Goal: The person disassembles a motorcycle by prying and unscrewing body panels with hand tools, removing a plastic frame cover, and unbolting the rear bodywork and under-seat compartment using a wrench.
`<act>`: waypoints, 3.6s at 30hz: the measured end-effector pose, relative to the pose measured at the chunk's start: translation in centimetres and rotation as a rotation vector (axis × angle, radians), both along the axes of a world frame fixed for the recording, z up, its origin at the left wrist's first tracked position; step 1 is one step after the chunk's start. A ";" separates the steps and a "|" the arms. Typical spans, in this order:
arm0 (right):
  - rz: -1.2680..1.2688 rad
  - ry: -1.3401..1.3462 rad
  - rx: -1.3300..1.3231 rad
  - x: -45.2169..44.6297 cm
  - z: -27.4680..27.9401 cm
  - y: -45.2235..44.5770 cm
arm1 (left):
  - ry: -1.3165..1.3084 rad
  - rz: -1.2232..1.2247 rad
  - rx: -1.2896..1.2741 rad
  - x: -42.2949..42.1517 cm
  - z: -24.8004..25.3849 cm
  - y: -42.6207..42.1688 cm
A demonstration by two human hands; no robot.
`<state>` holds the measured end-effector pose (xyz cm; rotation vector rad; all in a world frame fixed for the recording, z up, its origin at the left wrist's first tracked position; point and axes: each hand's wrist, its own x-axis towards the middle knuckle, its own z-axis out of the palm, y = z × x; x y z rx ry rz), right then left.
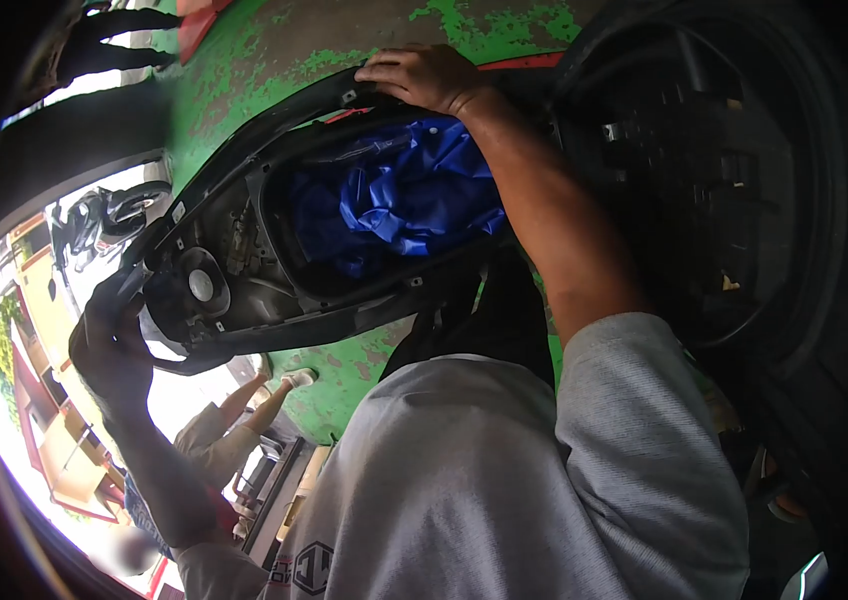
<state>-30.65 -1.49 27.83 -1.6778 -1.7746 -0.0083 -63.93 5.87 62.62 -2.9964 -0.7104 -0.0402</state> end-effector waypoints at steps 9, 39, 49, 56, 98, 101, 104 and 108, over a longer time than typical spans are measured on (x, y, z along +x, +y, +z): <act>0.023 0.036 0.025 0.1 -0.3 0.1 | 0.059 0.138 0.099 -3.0 0.6 -1.2; 0.071 0.127 -0.083 -0.1 1.8 -0.2 | -0.657 0.460 0.162 -11.1 -11.3 -8.9; 0.201 0.566 -0.700 0.0 5.3 1.3 | -0.627 0.469 0.141 -10.6 -10.4 -8.0; 0.290 0.367 -0.523 -6.7 7.1 6.6 | -0.691 0.488 0.088 -10.3 -10.1 -7.6; 0.072 -0.002 0.090 -8.8 5.8 6.0 | -0.145 -0.247 0.109 -4.1 -0.9 -2.1; 0.070 0.019 0.102 -9.0 5.6 6.0 | -0.122 -0.252 0.092 -2.2 -1.0 -1.0; 0.052 0.012 0.125 -8.8 5.6 6.1 | -0.064 -0.253 0.047 -0.1 -1.2 0.1; 0.032 0.027 0.194 -8.9 5.4 6.1 | 0.030 -0.250 0.089 1.8 -1.7 1.7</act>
